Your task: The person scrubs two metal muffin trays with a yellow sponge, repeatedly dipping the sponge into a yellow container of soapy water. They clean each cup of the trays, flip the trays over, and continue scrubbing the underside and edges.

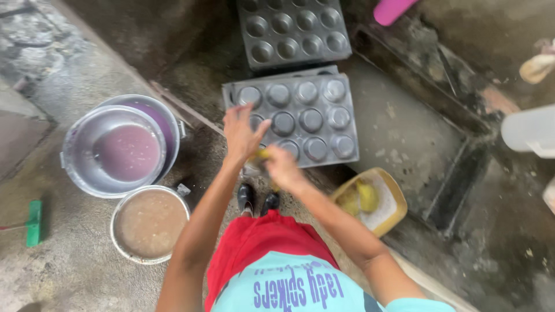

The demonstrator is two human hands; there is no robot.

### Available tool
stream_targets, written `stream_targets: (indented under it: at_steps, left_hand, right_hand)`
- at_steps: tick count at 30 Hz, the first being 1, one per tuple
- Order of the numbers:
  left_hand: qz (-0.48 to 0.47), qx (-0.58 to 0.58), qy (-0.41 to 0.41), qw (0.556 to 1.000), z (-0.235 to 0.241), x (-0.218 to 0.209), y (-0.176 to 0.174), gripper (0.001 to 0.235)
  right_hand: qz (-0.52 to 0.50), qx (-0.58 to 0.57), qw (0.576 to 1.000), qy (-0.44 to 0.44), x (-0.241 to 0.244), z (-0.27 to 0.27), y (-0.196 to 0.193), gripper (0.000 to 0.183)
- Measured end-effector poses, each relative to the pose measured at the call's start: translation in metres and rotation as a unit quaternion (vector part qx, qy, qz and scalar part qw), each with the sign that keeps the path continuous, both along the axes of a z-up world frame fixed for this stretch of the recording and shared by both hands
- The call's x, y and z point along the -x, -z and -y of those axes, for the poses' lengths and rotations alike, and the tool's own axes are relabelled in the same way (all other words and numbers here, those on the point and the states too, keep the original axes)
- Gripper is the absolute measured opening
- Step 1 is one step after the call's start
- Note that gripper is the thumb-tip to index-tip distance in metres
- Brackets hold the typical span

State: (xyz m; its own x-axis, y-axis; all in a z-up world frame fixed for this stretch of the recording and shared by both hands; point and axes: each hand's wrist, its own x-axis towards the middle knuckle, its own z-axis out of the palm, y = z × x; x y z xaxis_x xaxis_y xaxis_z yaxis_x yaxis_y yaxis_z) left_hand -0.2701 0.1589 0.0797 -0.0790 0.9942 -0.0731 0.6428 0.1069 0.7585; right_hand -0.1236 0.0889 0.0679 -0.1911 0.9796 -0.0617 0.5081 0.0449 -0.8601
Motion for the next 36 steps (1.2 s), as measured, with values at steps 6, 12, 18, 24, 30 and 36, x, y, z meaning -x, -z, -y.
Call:
stream_targets:
  at_steps: [6, 12, 18, 24, 30, 36]
  left_hand:
    - [0.585, 0.211, -0.339, 0.706, 0.101, 0.030, 0.027, 0.098]
    - [0.810, 0.225, -0.323, 0.436, 0.099, 0.004, 0.027, 0.111]
    - [0.895, 0.179, -0.195, 0.360, 0.118, 0.021, 0.033, 0.113]
    - [0.375, -0.063, -0.178, 0.908, 0.086, 0.029, 0.043, 0.077]
    - [-0.140, -0.114, -0.066, 0.981, -0.013, 0.012, 0.075, 0.062]
    - [-0.141, -0.138, -0.080, 0.977, -0.006, 0.011, 0.101, 0.056]
  right_hand:
    - [0.129, -0.341, 0.926, -0.095, 0.012, -0.153, -0.036, 0.025]
    - [0.361, -0.386, 0.833, -0.163, 0.072, -0.154, 0.028, 0.021]
    - [0.234, -0.214, 0.910, -0.267, 0.034, -0.002, 0.020, 0.020]
    - [0.124, -0.137, 0.968, -0.169, 0.022, -0.072, -0.021, 0.027]
    - [0.280, -0.336, 0.895, -0.081, -0.052, -0.133, 0.037, 0.024]
    - [0.285, -0.312, 0.904, 0.058, -0.170, -0.112, -0.014, 0.020]
